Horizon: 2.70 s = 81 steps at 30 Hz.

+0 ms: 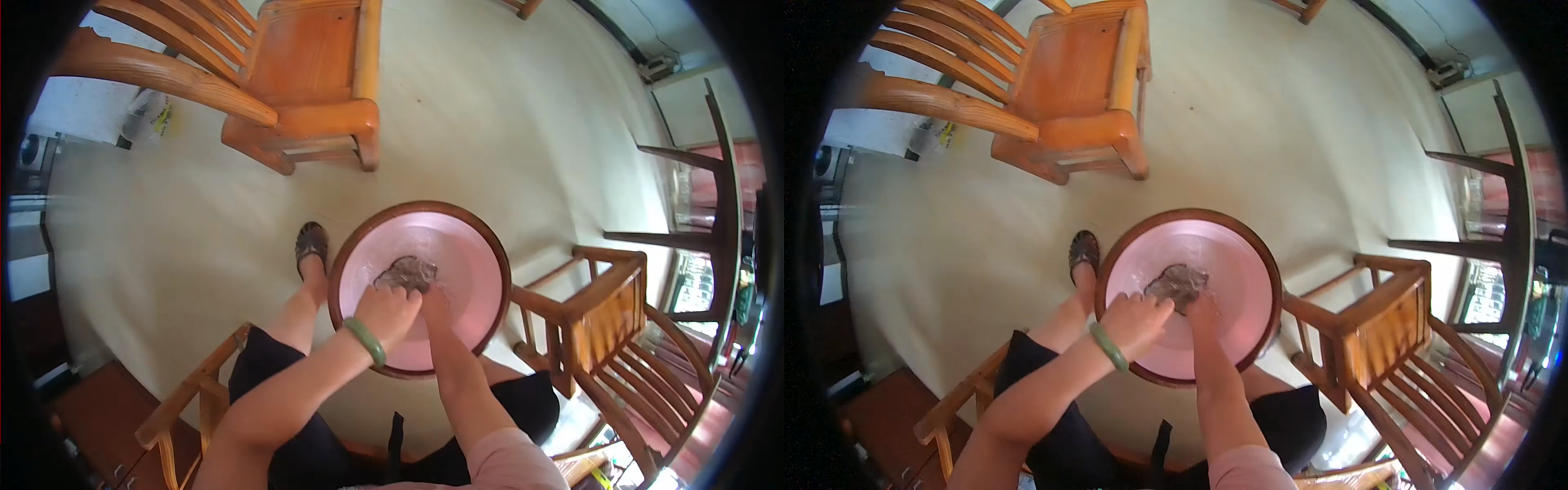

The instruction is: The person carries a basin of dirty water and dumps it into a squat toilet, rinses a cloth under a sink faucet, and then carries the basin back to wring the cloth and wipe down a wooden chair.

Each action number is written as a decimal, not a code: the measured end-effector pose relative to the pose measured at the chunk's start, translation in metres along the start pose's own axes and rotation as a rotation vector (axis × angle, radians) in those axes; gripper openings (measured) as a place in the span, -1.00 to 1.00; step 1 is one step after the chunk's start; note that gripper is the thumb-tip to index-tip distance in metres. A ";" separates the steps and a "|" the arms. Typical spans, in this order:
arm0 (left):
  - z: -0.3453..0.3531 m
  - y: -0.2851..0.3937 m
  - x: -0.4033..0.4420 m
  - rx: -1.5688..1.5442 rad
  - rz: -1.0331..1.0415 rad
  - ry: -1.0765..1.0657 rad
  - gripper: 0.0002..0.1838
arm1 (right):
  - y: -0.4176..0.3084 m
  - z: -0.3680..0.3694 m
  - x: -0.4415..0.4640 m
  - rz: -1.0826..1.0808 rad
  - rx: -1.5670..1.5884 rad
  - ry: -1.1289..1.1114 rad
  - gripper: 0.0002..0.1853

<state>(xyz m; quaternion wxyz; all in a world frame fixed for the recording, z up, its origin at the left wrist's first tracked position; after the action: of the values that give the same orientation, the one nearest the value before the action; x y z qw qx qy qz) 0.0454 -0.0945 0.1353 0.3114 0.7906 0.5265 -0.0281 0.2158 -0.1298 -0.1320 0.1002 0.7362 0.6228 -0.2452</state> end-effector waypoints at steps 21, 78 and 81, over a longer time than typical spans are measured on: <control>0.059 -0.003 0.041 -1.953 -0.458 -0.257 -0.71 | -0.087 -0.258 -0.135 -0.654 0.975 0.380 -0.87; 0.008 0.009 0.025 -1.540 -0.298 -0.065 -0.62 | 0.010 -0.270 -0.057 -0.109 1.174 -0.127 -0.76; -0.003 -0.003 0.027 -1.159 -0.418 0.029 -0.69 | 0.033 -0.280 -0.044 -0.007 1.373 0.037 -0.77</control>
<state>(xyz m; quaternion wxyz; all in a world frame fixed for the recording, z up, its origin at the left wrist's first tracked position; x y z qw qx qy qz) 0.0539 -0.0700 0.1258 0.6710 0.3732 0.6042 0.2131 0.3090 -0.0481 0.1247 -0.4007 0.6349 0.3301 -0.5722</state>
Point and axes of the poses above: each hand's wrist, its own x-axis towards the middle knuckle, its own z-axis out of the palm, y = z × x, the point moved 2 cm from there along x, towards the middle knuckle, and after that the axes turned 2 degrees about z, right-handed, at the moved point
